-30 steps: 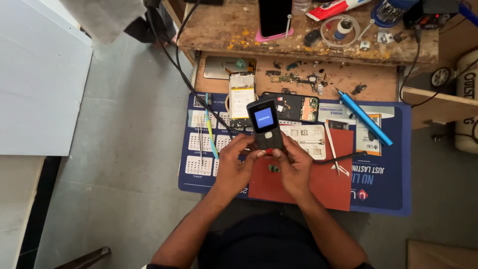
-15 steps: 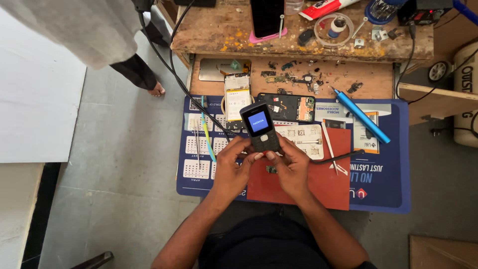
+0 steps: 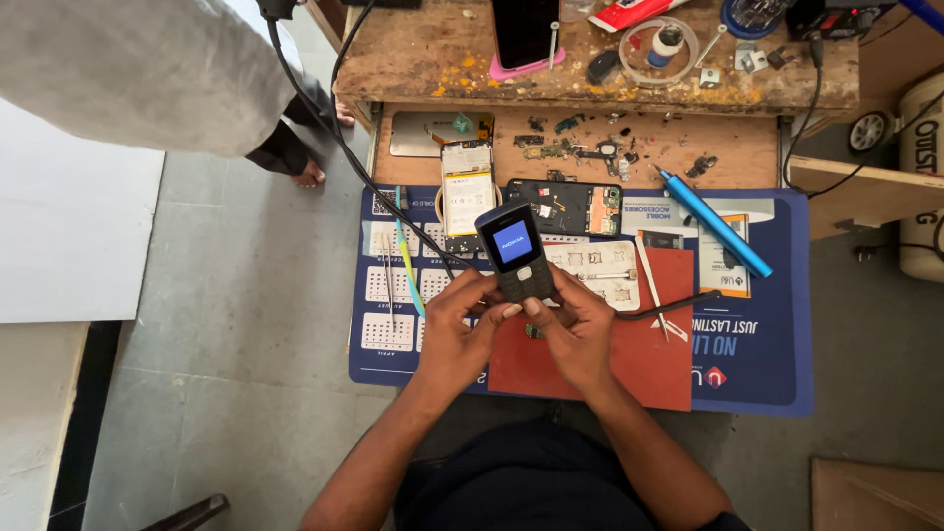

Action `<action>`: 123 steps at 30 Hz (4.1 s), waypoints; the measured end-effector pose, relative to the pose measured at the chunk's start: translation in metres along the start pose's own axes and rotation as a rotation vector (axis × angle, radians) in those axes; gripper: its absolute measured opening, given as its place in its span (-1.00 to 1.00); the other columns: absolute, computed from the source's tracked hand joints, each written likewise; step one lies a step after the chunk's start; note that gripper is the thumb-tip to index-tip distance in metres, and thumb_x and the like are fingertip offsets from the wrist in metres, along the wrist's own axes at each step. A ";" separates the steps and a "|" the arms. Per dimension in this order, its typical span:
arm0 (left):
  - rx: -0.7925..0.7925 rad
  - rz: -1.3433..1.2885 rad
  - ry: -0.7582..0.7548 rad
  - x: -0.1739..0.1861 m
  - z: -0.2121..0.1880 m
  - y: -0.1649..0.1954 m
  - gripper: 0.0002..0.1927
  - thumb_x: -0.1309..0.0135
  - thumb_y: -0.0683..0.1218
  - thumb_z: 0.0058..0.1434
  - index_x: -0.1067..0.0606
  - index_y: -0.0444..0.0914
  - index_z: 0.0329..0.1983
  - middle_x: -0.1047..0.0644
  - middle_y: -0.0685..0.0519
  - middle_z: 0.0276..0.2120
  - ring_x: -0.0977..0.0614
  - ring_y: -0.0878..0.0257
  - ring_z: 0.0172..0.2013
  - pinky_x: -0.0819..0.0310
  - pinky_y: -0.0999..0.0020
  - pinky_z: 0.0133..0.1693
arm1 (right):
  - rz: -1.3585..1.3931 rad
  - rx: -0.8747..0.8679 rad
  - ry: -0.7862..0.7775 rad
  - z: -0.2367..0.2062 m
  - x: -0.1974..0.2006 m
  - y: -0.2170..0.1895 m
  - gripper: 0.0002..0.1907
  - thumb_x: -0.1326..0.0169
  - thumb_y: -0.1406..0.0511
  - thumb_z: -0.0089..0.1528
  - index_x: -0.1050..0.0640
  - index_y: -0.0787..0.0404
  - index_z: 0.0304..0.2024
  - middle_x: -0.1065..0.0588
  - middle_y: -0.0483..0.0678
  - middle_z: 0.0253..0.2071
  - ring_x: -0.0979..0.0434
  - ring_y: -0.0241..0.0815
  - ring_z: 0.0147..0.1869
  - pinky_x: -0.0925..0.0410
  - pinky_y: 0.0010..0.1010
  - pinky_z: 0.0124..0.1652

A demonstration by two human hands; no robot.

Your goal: The person is repairing a small electronic device, likely a mobile phone. They use a soldering iron to work on a small circuit board, then test the device using a handheld diagnostic tool. Finally, they apply tape to the device.

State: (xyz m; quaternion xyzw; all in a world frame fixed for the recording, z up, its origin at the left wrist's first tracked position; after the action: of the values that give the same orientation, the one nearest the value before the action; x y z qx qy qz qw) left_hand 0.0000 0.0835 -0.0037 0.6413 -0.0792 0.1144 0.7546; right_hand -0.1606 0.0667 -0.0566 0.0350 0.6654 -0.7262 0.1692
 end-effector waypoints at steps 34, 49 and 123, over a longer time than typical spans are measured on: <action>0.074 -0.086 -0.006 0.003 0.000 -0.008 -0.72 -0.24 -0.29 0.21 -0.56 -0.42 0.00 -0.56 0.01 -0.29 -0.69 0.32 -0.28 -0.69 0.45 -0.26 | 0.084 -0.032 -0.037 0.001 0.001 0.000 -0.57 0.05 0.41 0.42 -0.39 0.39 0.34 -0.50 0.05 0.18 -0.61 -0.19 0.15 -0.61 -0.43 0.00; 0.070 -0.050 -0.007 0.003 0.004 -0.001 -0.72 -0.24 -0.32 0.17 -0.56 -0.42 -0.04 -0.55 0.00 -0.29 -0.70 0.28 -0.25 -0.72 0.43 -0.20 | -0.012 0.010 -0.010 -0.001 0.002 0.006 -0.56 -0.03 0.39 0.42 -0.43 0.41 0.35 -0.54 0.01 0.14 -0.54 -0.30 0.08 -0.44 -0.53 -0.02; 0.335 -0.272 -0.112 -0.018 -0.021 -0.099 -0.53 -0.23 -0.30 0.18 -0.32 -0.30 0.11 -0.69 -0.03 -0.18 -0.73 0.34 -0.19 -0.61 0.49 -0.26 | -1.359 -0.581 -0.013 0.032 0.110 -0.074 -0.72 -0.34 0.16 0.09 -0.65 0.16 -0.24 -0.63 0.02 -0.37 -0.66 -0.03 -0.30 -0.45 -0.18 -0.25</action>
State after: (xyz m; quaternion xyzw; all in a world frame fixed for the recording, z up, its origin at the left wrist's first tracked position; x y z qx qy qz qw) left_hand 0.0098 0.0878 -0.1061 0.7678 -0.0136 -0.0124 0.6404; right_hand -0.2798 0.0180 -0.0127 -0.4355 0.7048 -0.4654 -0.3115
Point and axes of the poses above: each hand's wrist, its own z-axis towards the middle knuckle, its own x-axis out of the back of the hand, y = z × x, the point moved 1 cm from there along z, towards the middle knuckle
